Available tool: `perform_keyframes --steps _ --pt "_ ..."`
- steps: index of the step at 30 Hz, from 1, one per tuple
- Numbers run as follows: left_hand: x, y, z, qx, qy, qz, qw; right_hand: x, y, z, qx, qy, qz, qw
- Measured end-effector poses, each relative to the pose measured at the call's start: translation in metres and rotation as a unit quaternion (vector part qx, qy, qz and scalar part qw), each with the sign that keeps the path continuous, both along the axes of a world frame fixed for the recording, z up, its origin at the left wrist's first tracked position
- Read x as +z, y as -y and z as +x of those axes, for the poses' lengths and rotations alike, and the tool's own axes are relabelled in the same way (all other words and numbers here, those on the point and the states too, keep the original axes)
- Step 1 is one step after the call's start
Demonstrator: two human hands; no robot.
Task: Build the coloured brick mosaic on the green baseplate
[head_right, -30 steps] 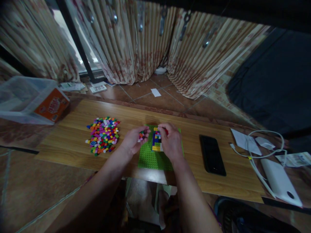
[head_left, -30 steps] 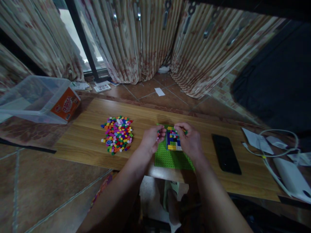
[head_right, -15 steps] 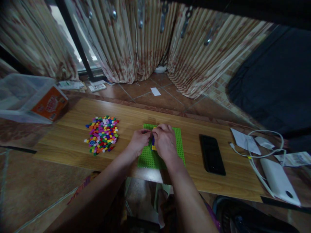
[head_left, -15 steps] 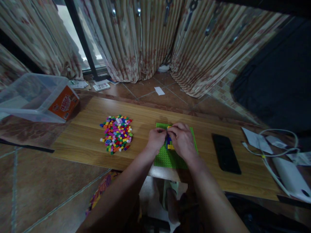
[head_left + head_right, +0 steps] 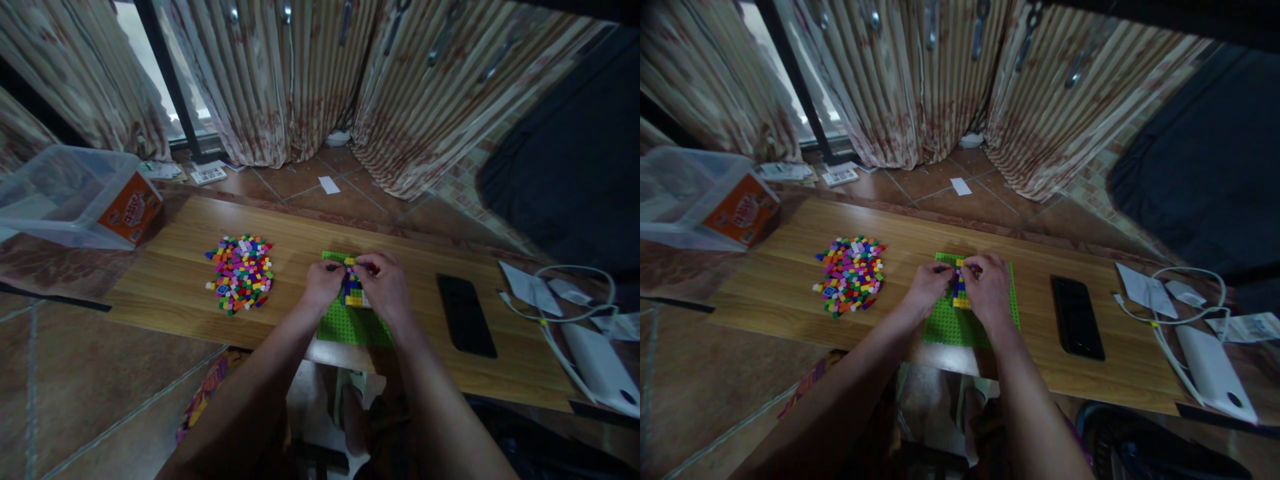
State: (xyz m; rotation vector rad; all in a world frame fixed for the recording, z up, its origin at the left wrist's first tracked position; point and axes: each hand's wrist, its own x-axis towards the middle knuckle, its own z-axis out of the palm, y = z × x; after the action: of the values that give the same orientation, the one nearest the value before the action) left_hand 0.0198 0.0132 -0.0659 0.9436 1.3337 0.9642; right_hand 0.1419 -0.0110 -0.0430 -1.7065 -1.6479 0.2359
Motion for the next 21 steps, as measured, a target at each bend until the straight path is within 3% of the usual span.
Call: perform_keyframes --steps 21 --pt "-0.004 -0.001 0.001 -0.014 -0.049 0.020 0.999 -0.014 -0.008 -0.008 -0.060 -0.055 -0.003 0.997"
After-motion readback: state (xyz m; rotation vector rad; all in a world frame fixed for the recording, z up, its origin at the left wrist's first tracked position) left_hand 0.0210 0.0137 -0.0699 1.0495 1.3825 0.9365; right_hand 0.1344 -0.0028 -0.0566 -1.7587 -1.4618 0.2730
